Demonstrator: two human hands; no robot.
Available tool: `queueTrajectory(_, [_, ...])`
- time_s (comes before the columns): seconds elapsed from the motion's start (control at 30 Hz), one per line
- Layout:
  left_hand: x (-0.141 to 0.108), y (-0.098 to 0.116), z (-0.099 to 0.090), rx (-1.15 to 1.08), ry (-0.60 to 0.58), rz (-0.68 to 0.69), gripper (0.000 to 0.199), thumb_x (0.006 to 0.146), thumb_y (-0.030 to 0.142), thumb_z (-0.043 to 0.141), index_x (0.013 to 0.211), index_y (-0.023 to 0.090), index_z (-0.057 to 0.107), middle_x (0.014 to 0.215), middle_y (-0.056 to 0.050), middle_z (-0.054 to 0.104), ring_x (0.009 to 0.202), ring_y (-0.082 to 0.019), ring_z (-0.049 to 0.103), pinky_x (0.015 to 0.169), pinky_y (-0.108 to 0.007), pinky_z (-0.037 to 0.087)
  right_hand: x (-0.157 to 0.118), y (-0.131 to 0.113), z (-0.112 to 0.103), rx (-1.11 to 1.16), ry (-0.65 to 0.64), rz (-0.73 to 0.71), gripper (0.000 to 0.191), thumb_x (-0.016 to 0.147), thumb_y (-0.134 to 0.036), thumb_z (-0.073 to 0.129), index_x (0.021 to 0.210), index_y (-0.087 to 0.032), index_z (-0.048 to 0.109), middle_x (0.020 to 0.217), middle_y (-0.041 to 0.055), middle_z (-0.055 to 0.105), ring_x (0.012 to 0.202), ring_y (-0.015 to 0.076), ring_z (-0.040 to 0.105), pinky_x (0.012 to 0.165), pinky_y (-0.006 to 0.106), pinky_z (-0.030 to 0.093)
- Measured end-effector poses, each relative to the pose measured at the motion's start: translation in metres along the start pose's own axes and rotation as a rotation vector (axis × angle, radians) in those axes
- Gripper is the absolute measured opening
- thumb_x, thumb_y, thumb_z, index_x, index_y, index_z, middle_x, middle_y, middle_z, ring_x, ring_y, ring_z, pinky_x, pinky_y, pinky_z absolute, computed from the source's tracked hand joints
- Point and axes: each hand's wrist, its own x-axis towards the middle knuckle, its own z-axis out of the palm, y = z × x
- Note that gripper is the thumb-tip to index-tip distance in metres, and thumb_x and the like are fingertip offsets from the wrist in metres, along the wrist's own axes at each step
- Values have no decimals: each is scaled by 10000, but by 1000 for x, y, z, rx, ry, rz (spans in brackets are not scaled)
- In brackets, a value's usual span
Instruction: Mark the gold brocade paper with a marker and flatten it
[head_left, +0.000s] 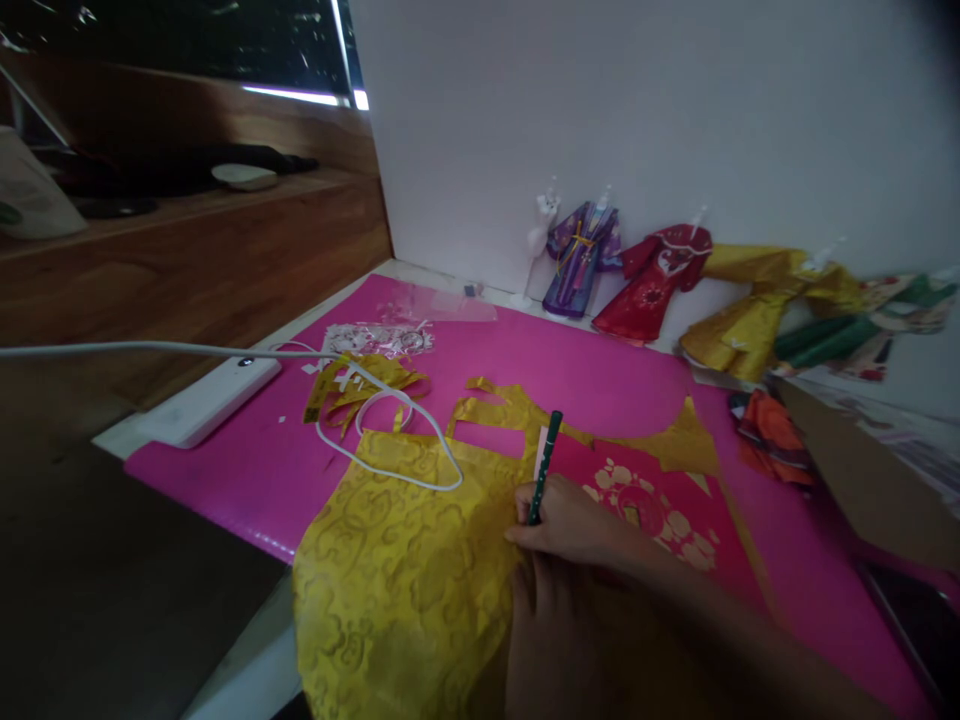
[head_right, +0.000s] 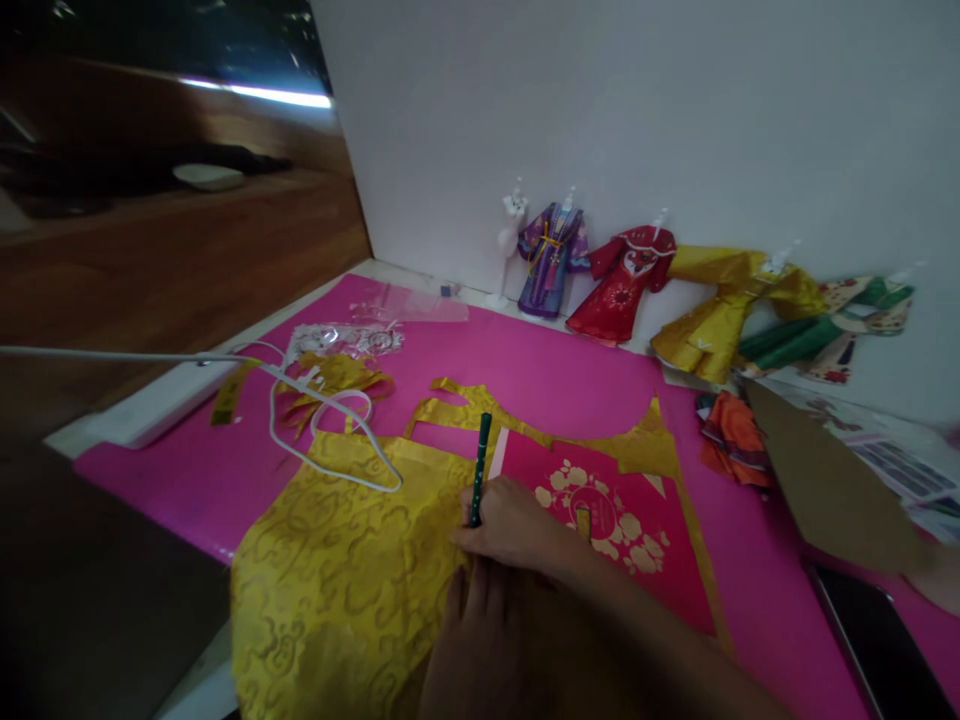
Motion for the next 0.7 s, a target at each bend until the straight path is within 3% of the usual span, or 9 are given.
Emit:
queueTrajectory(0.2, [-4,-2,13,0,0,9,373,971,387,623,1287,194,578,1320,-103,582,1116,-255,615,931,-480,542,-1,-1,-2,-2,-17,-4,151,752,-183,757,652,-214,647,628,-26,643,584,135,550,531,250,332])
queueTrajectory(0.4, [-9,-7,40,7,-9,14,438,967,427,616,1337,203,549,1398,-113,533,1214,-292,563,1007,-540,484,-1,-2,-2,-6,-27,18,122,755,-204,753,666,-205,669,620,-27,639,568,131,537,517,251,312])
queueTrajectory(0.5, [-12,-9,50,11,-22,5,597,919,569,617,1381,200,528,1426,-143,513,1272,-347,517,1023,-587,455,-1,-3,-3,-6,-29,17,123,754,-211,764,672,-200,673,625,-17,644,575,137,537,521,257,312])
queueTrajectory(0.6, [-14,-10,54,12,-35,2,849,777,733,648,1415,185,537,1416,-198,528,1313,-439,457,1015,-633,440,-1,-2,-3,5,-32,7,144,742,-195,766,650,-202,656,619,-11,642,573,145,533,526,267,315])
queueTrajectory(0.7, [-15,-10,53,14,-47,14,907,728,741,669,1438,194,534,1406,-205,548,1326,-465,435,1014,-634,436,1,1,-1,47,-29,-14,193,733,-198,760,612,-211,609,597,-14,620,568,153,527,527,274,324])
